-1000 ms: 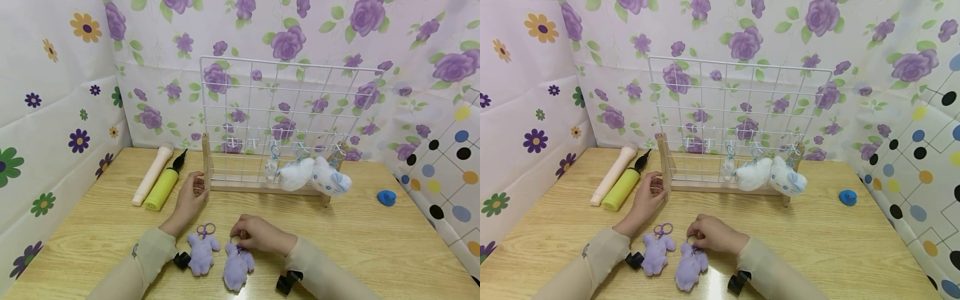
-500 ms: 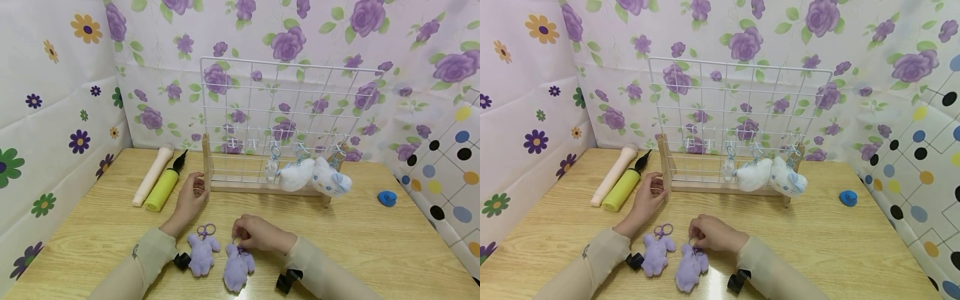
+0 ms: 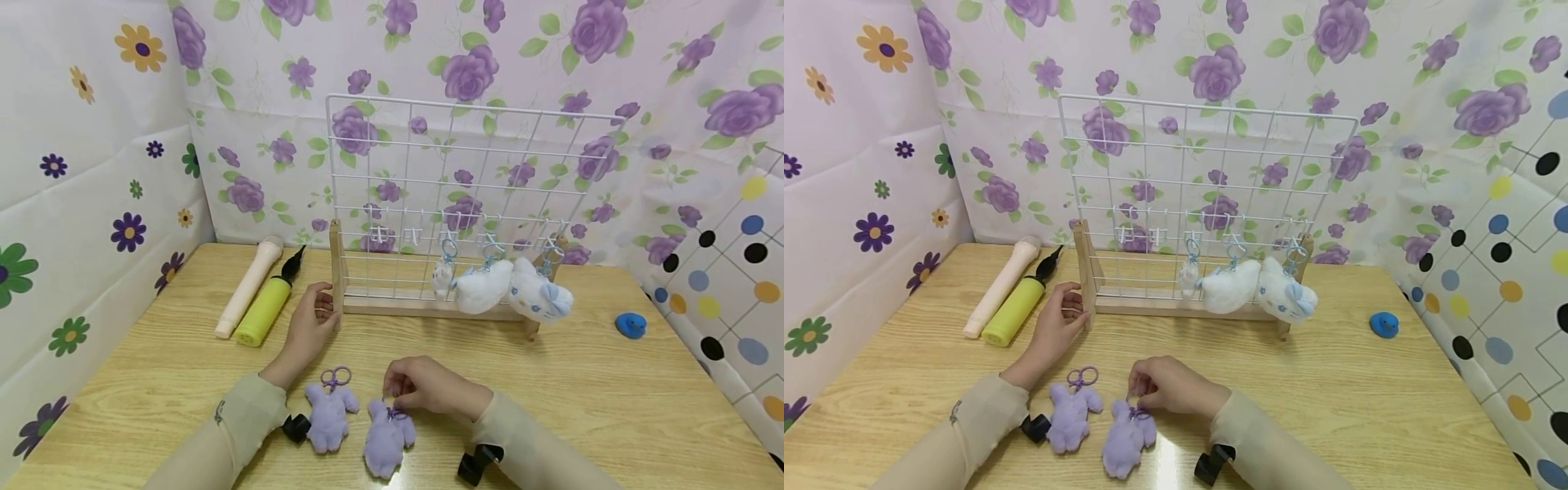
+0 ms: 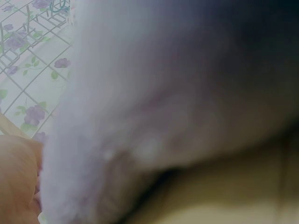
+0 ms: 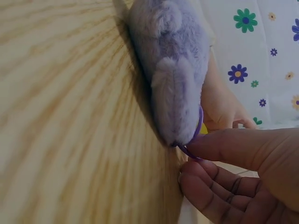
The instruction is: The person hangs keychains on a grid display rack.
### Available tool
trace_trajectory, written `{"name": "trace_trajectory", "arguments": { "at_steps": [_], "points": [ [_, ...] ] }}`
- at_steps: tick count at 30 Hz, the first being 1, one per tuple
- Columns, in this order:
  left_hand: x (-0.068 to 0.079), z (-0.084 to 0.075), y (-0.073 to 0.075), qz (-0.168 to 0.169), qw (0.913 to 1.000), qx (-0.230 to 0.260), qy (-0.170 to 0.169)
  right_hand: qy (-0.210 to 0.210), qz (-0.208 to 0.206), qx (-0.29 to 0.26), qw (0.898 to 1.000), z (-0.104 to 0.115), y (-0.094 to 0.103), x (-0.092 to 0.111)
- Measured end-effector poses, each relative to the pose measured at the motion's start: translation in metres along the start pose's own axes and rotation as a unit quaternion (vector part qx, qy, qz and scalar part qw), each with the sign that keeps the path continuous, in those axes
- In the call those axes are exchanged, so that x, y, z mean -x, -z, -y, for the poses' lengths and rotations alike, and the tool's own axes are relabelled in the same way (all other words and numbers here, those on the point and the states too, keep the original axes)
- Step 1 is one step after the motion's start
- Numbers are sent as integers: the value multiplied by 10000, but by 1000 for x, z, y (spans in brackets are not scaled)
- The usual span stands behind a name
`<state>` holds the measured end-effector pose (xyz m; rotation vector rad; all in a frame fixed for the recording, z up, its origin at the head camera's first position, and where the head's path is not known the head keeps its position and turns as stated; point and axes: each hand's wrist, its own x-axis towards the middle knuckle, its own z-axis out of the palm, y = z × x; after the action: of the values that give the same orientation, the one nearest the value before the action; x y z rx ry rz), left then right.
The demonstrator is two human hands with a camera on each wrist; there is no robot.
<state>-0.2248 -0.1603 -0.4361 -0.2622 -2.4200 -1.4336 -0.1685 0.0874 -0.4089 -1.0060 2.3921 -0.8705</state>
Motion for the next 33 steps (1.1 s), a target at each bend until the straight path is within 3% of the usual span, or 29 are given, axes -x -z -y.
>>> {"name": "trace_trajectory", "arguments": {
  "at_steps": [15,33],
  "points": [
    [-1,1,0,2,10000,7,-39,180,-149,-278,9993,9,12,15],
    [-1,-1,1,80,9999,32,67,824,-201,317,9959,36,42,36]
  ]
}}
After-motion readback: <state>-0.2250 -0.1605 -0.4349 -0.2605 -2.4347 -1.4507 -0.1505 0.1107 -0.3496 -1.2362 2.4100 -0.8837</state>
